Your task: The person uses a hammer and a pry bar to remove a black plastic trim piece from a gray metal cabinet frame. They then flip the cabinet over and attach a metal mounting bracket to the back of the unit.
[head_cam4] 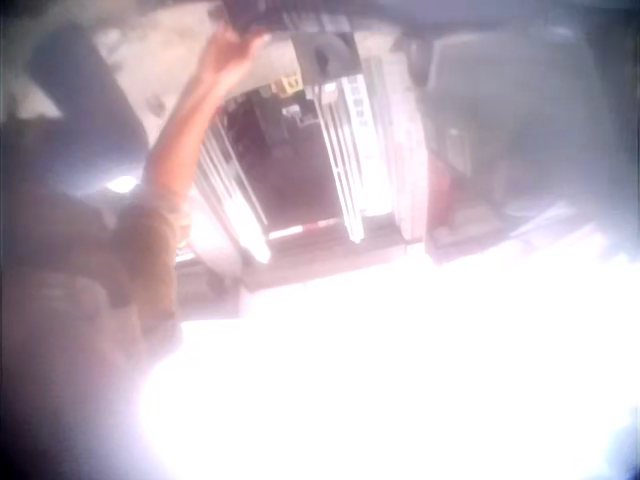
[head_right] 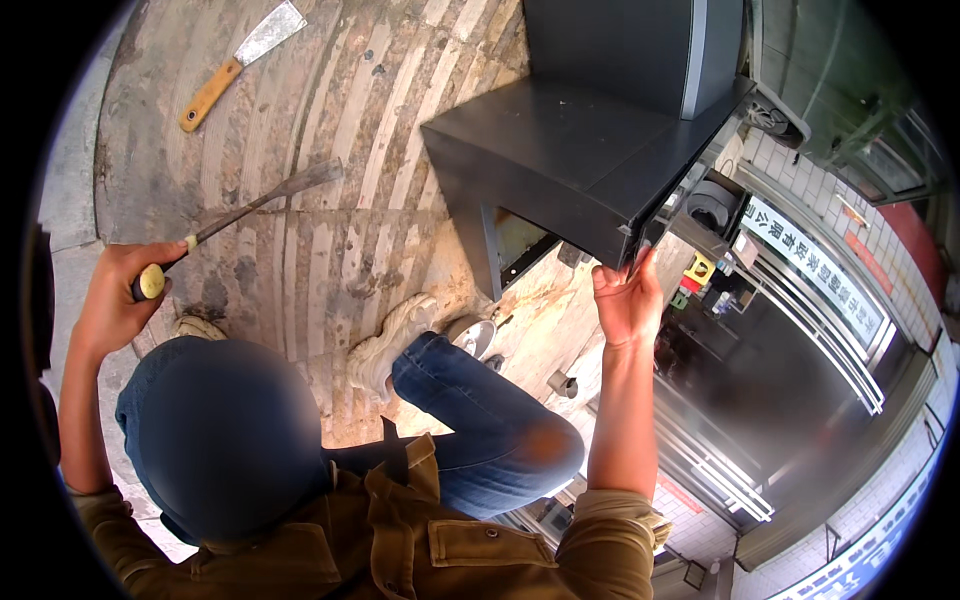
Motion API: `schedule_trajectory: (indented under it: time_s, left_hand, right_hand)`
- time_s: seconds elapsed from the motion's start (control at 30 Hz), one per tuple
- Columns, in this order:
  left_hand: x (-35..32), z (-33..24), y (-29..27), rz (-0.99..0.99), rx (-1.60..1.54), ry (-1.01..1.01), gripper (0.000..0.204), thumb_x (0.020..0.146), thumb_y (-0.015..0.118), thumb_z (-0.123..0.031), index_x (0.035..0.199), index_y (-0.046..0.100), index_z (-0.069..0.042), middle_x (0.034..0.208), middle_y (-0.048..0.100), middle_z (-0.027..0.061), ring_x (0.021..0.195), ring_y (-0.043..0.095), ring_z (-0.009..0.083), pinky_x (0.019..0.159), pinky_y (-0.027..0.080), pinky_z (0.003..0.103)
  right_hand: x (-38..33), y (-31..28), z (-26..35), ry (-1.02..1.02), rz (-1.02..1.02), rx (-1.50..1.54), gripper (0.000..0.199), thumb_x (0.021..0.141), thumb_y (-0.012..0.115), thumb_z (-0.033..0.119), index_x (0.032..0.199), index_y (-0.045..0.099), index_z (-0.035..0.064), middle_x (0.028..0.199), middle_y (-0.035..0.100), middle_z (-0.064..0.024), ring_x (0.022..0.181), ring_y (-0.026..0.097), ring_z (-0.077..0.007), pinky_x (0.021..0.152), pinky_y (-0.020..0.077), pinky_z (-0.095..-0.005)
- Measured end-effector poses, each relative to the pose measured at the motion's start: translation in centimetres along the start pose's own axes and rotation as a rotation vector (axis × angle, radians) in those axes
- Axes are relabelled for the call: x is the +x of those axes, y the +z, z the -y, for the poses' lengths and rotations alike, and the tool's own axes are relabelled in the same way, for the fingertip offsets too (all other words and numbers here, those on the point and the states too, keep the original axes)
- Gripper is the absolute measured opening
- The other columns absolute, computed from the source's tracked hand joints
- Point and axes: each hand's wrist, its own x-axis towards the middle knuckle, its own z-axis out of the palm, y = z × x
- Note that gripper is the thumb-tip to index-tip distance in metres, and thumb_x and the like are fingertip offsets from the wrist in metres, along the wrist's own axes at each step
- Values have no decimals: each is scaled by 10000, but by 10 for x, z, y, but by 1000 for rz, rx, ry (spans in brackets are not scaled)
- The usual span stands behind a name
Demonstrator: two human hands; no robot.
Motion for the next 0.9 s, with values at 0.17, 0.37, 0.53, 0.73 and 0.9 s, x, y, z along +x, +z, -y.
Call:
schedule_trajectory:
  time_s: [0.17,0.37,0.53,0.73,0.9]
  left_hand:
    - [6,13,-3,81,61,-6,440,650,655,132,1065,634,-10,907,654,188,817,629,355,728,487,379]
    - [11,29,2,97,134,12,454,661,654,128,1091,627,-18,933,653,187,857,628,355,761,486,386]
    - [11,44,5,101,133,-15,449,692,655,116,1112,624,-42,1004,649,166,934,617,332,832,473,382]
    - [20,35,5,105,130,-92,411,728,649,102,1112,627,-45,1072,639,152,984,612,308,877,470,378]
    - [28,30,3,124,126,-106,412,730,638,109,1118,622,-28,1080,634,165,995,613,309,880,473,380]
  right_hand:
    - [-4,1,5,-4,-63,-59,249,970,467,294,999,667,149,885,681,-46,632,521,-161,756,501,-364]
    - [-3,7,4,33,-42,-82,290,974,454,300,926,650,92,845,651,-60,649,513,-175,766,506,-381]
    - [-5,8,5,41,-62,-62,320,987,415,309,942,620,67,832,622,-68,667,505,-186,771,510,-405]
    - [-1,5,6,62,-72,-61,316,996,378,278,1011,612,65,812,594,-53,695,510,-191,793,505,-416]
    - [0,8,7,73,-90,-60,318,994,380,276,1029,612,61,819,596,-57,702,509,-195,809,498,-415]
